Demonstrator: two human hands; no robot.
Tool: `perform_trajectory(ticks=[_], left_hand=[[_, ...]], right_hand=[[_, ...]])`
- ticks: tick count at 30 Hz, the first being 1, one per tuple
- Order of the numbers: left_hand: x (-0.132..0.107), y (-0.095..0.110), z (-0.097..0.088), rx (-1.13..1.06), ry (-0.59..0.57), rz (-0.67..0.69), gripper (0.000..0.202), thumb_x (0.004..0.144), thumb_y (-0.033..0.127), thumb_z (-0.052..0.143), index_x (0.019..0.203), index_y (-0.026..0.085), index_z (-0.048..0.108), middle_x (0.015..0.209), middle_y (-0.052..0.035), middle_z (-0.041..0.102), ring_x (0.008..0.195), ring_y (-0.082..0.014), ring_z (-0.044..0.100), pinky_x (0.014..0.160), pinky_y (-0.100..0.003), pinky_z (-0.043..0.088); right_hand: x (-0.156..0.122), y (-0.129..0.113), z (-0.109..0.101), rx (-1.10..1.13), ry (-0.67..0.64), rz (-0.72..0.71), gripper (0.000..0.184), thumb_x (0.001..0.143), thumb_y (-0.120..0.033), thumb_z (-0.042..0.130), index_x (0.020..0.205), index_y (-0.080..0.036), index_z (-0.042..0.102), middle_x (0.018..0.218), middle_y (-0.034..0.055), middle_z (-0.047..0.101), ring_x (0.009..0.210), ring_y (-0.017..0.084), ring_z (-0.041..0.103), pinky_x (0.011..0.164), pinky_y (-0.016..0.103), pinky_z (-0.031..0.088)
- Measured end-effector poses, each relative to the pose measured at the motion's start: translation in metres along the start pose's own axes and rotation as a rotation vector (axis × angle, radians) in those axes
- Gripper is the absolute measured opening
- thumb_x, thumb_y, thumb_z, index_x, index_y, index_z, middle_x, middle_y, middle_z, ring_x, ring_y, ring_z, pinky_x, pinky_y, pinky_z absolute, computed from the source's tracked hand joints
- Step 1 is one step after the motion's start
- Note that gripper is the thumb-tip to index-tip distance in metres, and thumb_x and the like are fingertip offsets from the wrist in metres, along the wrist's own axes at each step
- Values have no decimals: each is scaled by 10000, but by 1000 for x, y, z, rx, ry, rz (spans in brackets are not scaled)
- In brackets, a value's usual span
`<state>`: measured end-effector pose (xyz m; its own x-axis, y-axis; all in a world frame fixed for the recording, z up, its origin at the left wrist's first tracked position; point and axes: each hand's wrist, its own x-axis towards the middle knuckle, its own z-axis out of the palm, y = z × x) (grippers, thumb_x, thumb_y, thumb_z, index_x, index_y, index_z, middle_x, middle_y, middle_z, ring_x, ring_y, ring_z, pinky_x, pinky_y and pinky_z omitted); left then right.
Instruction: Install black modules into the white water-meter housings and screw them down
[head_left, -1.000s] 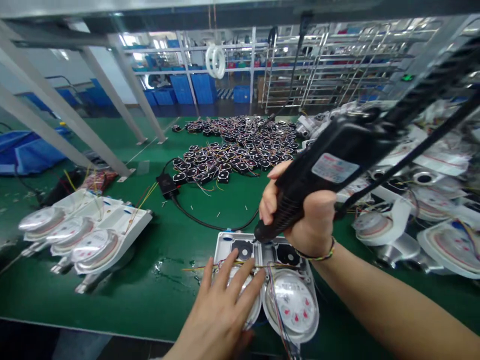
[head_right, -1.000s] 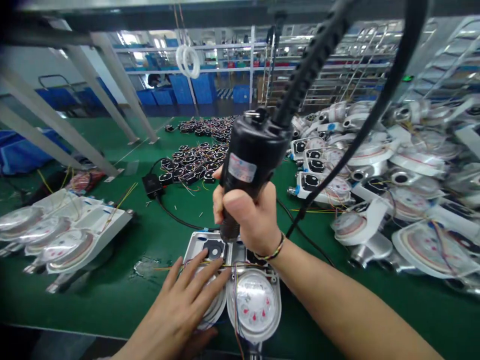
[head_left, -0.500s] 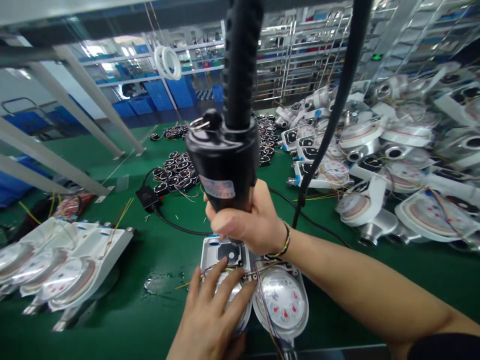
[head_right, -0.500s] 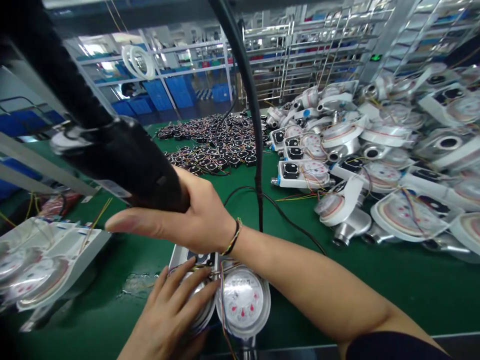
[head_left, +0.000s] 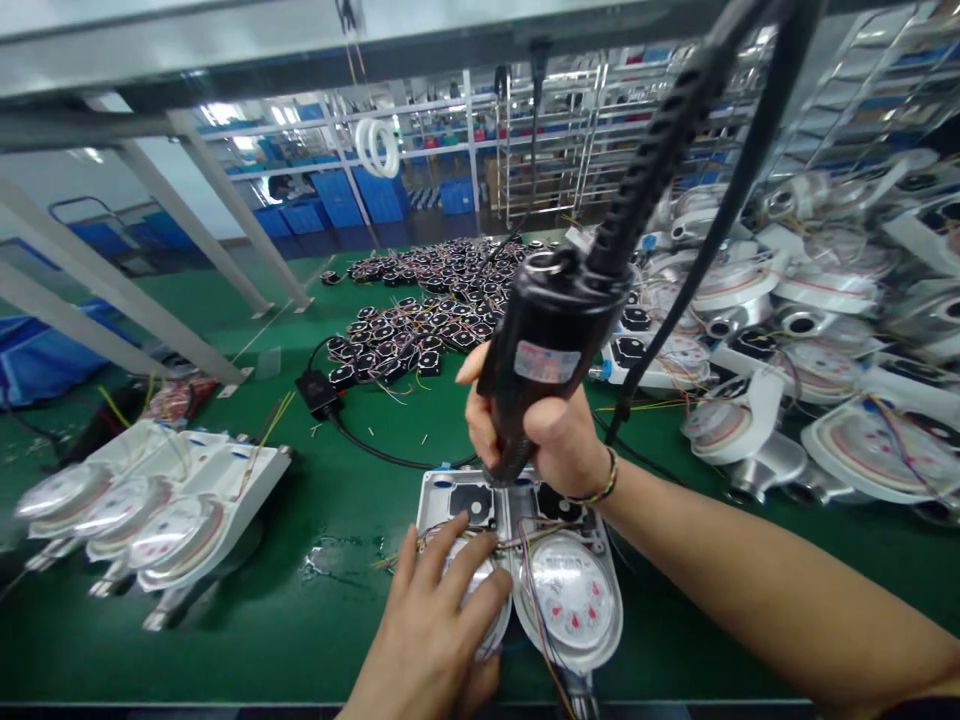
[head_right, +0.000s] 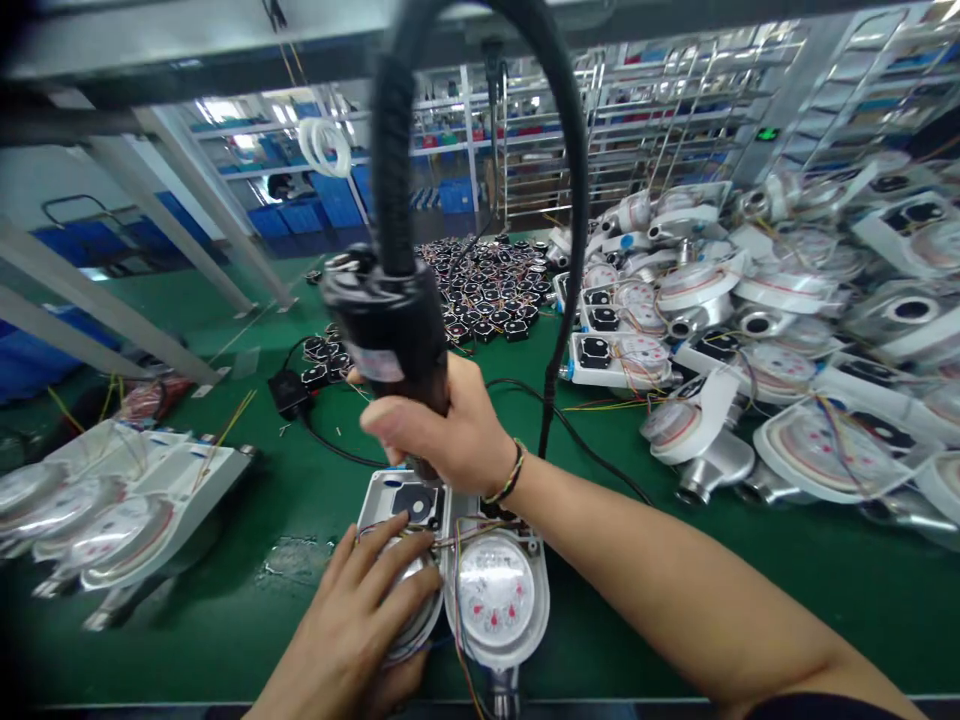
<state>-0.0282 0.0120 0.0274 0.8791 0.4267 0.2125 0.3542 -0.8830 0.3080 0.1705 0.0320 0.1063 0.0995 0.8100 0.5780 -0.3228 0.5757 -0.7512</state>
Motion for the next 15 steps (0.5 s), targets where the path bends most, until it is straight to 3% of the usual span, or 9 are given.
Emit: perform_trajectory(ticks=[5, 11, 15], left_hand=[[-4, -2, -8, 35, -80, -4, 647, 609, 58, 591, 1185, 336, 491, 1410, 73, 487, 1396, -251, 253, 1141, -580, 173], [-4, -3, -9, 58, -83, 0, 658, 609, 47, 601, 1191, 333, 487, 1405, 49, 494, 1390, -271, 279, 1116, -644, 262], [-3, -2, -7, 22, -33, -9, 610, 627, 108, 714, 1165, 320, 518, 1366, -1, 533, 1364, -291, 342, 1100, -665, 288]], right_hand=[[-3, -22, 11, -21, 146, -124, 537, 863, -676, 624, 1002, -165, 532, 616, -36, 478, 446, 92, 449, 429, 191, 374], [-17, -15, 25, 21, 92, -54, 514, 861, -635, 665, 1043, -169, 548, 647, -27, 498, 480, 84, 464, 455, 183, 356], [-19, -8, 24, 47, 90, -33, 511, 854, -621, 683, 1057, -170, 554, 663, -24, 503, 495, 82, 468, 467, 184, 346]])
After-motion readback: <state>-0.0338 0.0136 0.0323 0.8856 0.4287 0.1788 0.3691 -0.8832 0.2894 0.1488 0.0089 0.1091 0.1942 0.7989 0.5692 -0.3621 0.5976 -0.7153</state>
